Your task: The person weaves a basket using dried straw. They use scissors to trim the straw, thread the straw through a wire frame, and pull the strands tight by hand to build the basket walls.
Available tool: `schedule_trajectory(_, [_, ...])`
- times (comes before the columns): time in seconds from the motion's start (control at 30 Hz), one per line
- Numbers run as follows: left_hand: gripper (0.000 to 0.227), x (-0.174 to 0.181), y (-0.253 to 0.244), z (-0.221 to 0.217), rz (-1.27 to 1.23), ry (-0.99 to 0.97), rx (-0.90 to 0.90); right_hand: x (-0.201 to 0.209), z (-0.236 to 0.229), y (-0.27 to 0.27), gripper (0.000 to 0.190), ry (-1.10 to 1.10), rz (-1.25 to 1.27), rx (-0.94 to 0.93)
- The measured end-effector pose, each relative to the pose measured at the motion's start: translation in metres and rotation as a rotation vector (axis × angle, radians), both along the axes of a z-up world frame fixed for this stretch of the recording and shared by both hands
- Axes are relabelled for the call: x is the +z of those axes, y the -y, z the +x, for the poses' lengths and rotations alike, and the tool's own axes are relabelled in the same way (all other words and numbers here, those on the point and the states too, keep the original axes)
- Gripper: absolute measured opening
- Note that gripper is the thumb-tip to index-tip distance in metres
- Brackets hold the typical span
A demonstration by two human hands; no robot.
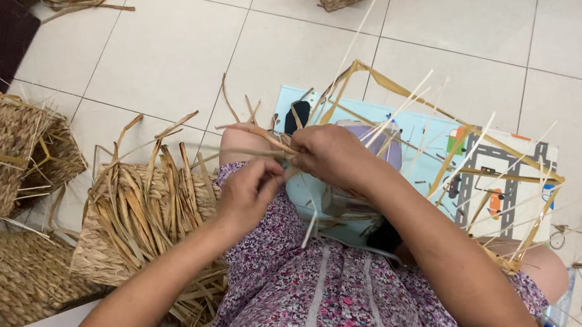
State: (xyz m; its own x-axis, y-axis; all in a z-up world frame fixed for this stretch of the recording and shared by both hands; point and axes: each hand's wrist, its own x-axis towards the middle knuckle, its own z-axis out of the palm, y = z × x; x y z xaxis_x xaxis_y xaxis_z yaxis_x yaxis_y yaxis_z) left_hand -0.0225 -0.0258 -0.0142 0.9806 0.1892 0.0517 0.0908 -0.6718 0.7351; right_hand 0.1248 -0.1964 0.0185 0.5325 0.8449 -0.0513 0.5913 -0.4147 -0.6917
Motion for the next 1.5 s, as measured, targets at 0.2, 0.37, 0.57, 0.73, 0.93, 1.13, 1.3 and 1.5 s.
schedule_trajectory(0.2, [0.016,-0.044,-0.021,0.012,-0.237,0.018,0.053,0.041,-0.003,0.038,0.011,0.074,-0.023,-0.075])
schedule_trajectory(0.37, [0.034,-0.073,-0.036,0.079,-0.408,-0.245,0.153,0.107,0.001,0.089,0.013,-0.017,-0.115,-0.22])
schedule_trajectory(0.57, [0.034,-0.03,-0.047,0.141,-0.384,-0.279,0.256,0.156,-0.002,0.121,0.007,0.107,0.227,-0.172])
schedule_trajectory(0.73, [0.024,0.011,-0.07,0.145,-0.762,-0.162,0.212,0.185,-0.007,0.133,0.006,0.175,0.383,-0.17])
schedule_trajectory(0.93, [0.016,0.062,-0.084,0.122,-0.704,0.279,0.256,0.194,-0.011,0.163,0.011,0.243,0.476,-0.158])
schedule_trajectory(1.13, [0.007,0.049,-0.05,0.102,-0.798,0.616,0.293,0.15,-0.001,0.166,0.011,0.329,0.43,-0.197])
schedule_trajectory(1.3, [0.01,0.046,-0.046,0.093,-0.732,0.635,0.368,0.127,0.006,0.161,0.011,0.323,0.38,-0.216])
schedule_trajectory(1.5, [0.013,0.022,-0.025,0.09,-0.683,0.66,0.421,0.105,0.008,0.168,0.01,0.259,0.312,-0.266])
